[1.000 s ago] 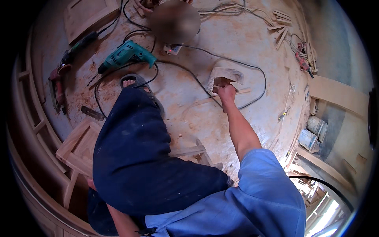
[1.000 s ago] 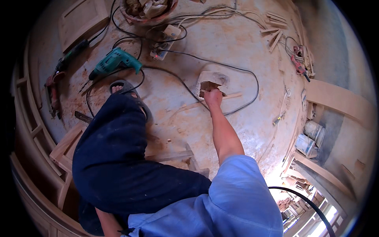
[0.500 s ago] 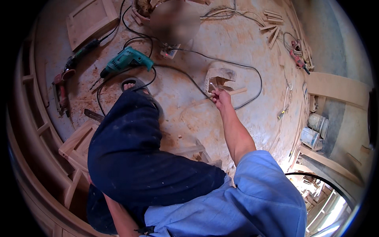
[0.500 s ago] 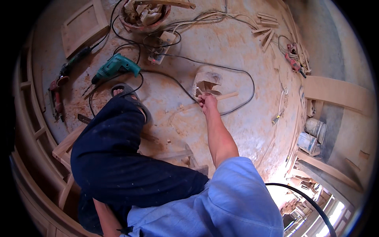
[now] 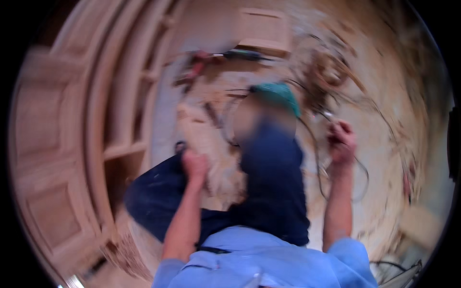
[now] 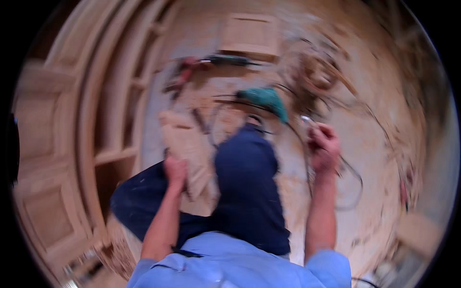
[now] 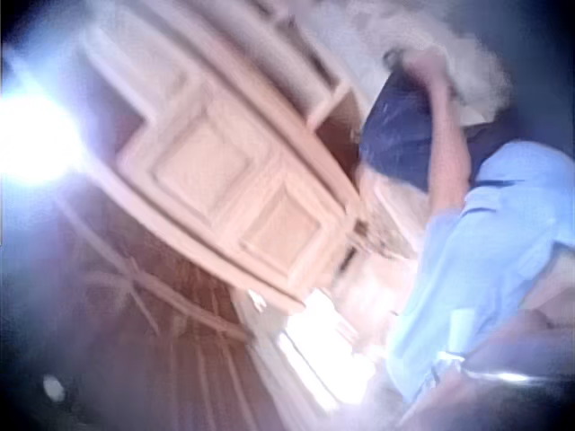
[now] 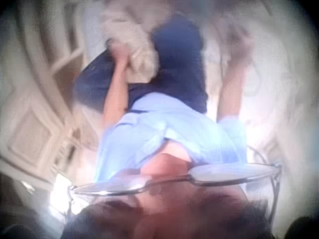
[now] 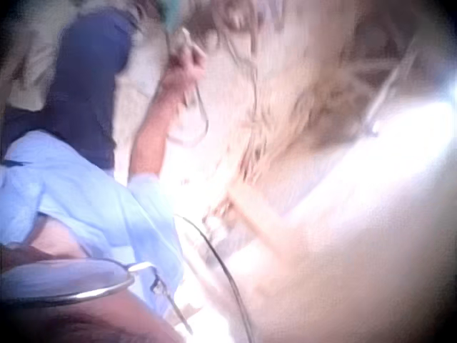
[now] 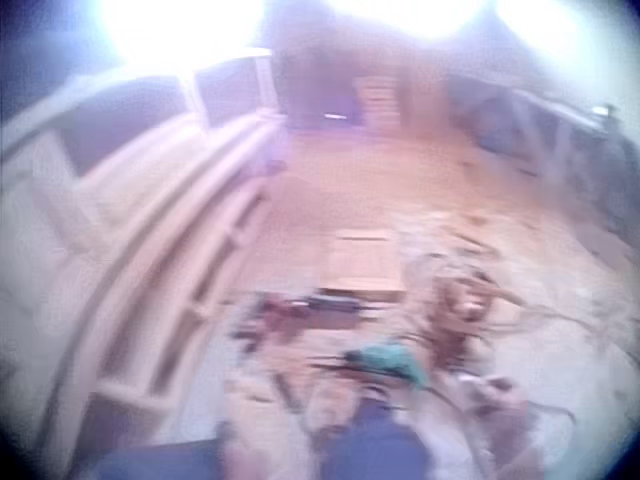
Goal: The person sits on the floor and assembles a wooden panel by inserting dowels into pre-drilled holes. They use a hammer to tap the dowels into place and a power drill to create additional holes in the wood. The person repeatedly aligns the wooden pieces and secures them together.
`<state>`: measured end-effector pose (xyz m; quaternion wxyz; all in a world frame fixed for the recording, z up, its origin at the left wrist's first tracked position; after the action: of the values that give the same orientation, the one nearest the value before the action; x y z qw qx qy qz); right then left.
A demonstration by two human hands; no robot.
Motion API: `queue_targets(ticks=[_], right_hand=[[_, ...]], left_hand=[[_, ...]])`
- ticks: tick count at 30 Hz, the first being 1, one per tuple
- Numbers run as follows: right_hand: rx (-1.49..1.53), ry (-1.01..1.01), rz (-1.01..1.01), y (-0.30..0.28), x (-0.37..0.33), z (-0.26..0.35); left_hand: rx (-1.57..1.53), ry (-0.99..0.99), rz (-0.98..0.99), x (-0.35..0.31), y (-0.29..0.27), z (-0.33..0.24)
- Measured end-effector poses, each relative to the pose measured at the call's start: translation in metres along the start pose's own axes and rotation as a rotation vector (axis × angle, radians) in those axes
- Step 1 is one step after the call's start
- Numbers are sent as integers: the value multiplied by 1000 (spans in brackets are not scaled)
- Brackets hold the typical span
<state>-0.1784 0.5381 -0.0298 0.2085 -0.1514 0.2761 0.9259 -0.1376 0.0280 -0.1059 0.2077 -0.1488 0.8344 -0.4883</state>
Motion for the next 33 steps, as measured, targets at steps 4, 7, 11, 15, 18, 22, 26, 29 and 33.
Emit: queue_targets(ticks=[4,7,11,15,18,22,26,29,33], right_hand=[[-339,-294,184,134,-60,88],[-562,-390,361,225,-85,78],[-827,-377,490,296,-85,0],[-992,-528,487,310,-57,-99],[-1106,-696,499,322,-50,-135],[-1209,-780,540,327,-32,-166],[-1286,-911,627,332,-30,-172],[-1447,-919,695,345,-35,-169],[-1843,-934,880,369,-34,-169]], left_hand=[[-124,-118,38,-28,-3,-54],[-153,-130,104,-36,-6,-53],[-217,-154,146,-35,-8,-58],[-316,-90,101,-37,1,-60],[-300,-40,80,-36,0,-62],[-293,-59,121,-37,-3,-65],[-294,-42,107,-37,-2,-65],[-296,-52,116,-38,-4,-65],[-321,-22,122,-36,-1,-66]])
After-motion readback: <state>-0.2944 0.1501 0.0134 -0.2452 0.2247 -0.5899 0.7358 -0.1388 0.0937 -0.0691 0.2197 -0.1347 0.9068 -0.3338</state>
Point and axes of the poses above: each hand's wrist, its own x-axis towards the middle knuckle, its own y-axis out of the palm, z = x × y, the point moved 5 cm from there along x, towards the middle knuckle, and after that the axes turned 4 degrees about y, right-handed, at the moved point
